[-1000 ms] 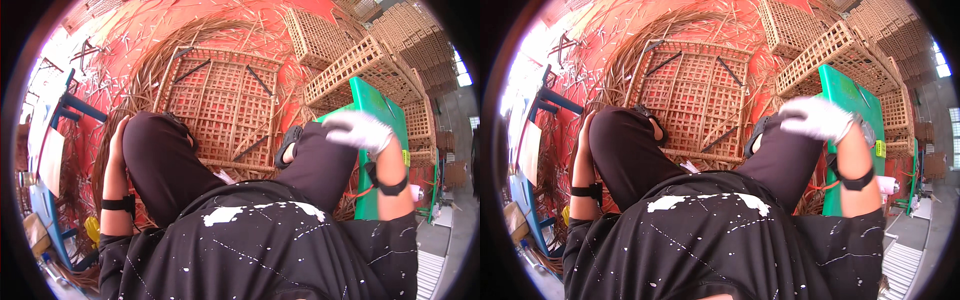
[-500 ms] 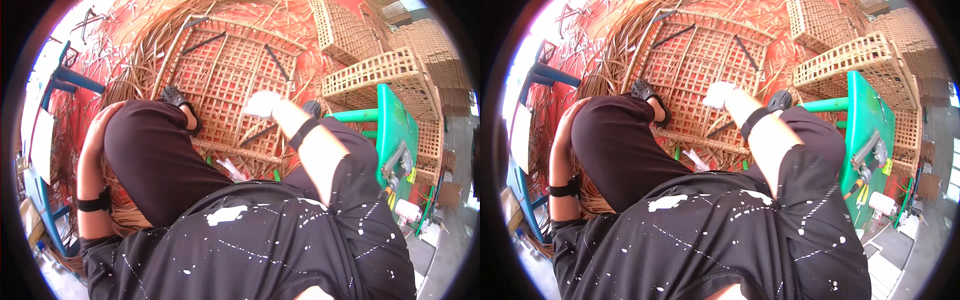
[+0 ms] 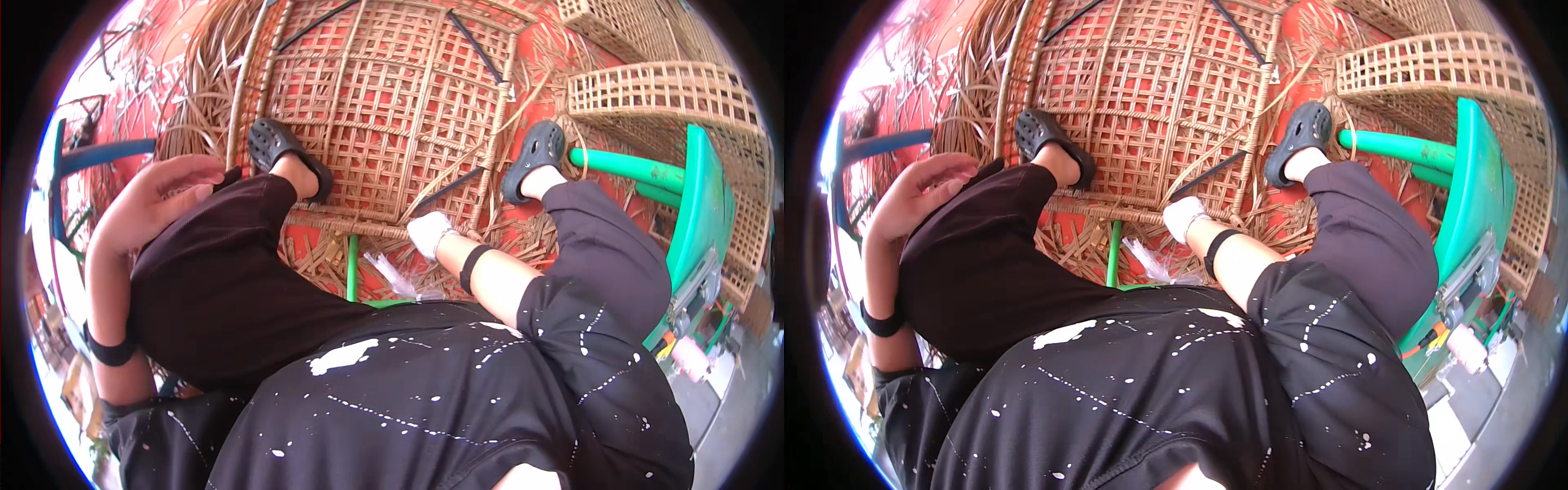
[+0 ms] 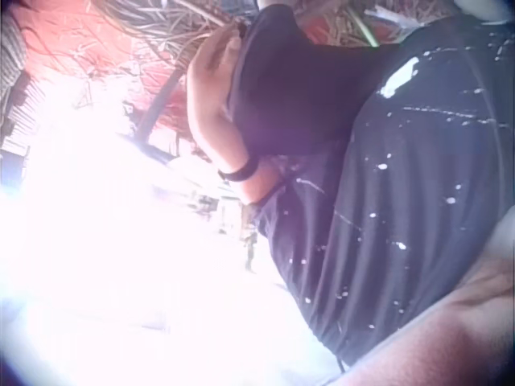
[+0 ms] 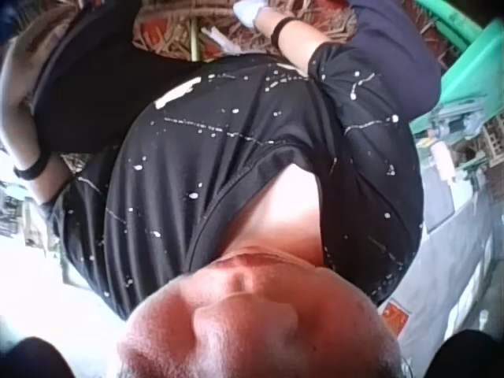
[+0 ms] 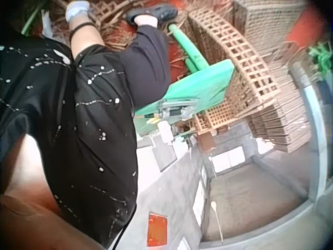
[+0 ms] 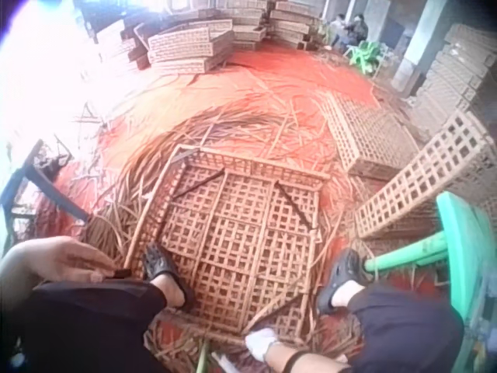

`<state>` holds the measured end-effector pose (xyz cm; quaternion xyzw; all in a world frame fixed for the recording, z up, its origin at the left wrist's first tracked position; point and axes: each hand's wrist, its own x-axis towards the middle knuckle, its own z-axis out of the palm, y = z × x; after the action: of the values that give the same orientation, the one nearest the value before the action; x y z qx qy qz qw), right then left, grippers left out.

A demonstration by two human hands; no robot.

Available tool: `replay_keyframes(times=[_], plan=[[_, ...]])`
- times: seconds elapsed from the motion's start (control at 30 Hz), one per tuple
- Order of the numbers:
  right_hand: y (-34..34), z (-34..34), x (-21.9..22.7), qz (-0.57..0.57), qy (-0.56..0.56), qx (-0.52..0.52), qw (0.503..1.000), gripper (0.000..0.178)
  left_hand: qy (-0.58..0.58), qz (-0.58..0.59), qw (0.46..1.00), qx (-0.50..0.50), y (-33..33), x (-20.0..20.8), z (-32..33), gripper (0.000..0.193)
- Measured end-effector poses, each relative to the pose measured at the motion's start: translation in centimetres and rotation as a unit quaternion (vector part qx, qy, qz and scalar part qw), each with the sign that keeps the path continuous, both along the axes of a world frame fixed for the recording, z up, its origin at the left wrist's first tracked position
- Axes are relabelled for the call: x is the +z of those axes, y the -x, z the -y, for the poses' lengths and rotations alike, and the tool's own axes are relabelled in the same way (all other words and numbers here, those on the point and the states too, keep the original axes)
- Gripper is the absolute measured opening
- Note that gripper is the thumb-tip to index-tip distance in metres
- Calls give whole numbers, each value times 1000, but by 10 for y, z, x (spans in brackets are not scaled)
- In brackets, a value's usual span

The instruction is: The recorder is weaving rattan or bamboo strips around a furniture frame, using tools like a nail gun and pliers to secure and trim the material.

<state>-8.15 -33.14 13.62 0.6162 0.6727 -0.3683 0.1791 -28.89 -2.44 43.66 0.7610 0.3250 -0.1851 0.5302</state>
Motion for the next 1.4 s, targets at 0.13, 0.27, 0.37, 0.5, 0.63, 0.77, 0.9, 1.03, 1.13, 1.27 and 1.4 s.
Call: replay_keyframes(times=[0.13,0.27,0.37,0.5,0.63,0.77,0.9,1.03,1.13,1.27,1.4], plan=[[5,0,8,17,-38,-38,998,18,-55,23,995,85,-1,-5,-1,30],[-14,-5,20,53,-72,-43,995,20,-67,26,995,71,-9,7,23,29],[-37,-24,15,98,-164,-94,977,20,-82,35,995,47,-13,9,37,28],[-73,-34,3,104,-118,-106,982,21,-100,17,992,-76,-39,-1,30,28],[-76,-42,-1,79,-54,-106,990,20,-152,0,962,-226,-78,-16,-4,29],[-90,-66,1,-53,68,-131,988,36,-217,27,955,-200,-123,-20,-34,32],[-99,-66,-35,-172,19,-322,931,47,-201,115,966,-117,-121,-49,-71,32],[-99,-83,-66,-311,-17,-511,801,38,-156,116,981,-29,-81,-85,-77,34],[-62,-117,-49,-438,48,-653,615,36,-100,77,992,-5,-45,-103,-76,34],[-47,-136,-46,-454,68,-698,550,47,-58,83,995,23,-44,-124,-84,36],[-35,-141,-56,-437,118,-749,484,57,-35,71,996,38,-48,-133,-78,36]])
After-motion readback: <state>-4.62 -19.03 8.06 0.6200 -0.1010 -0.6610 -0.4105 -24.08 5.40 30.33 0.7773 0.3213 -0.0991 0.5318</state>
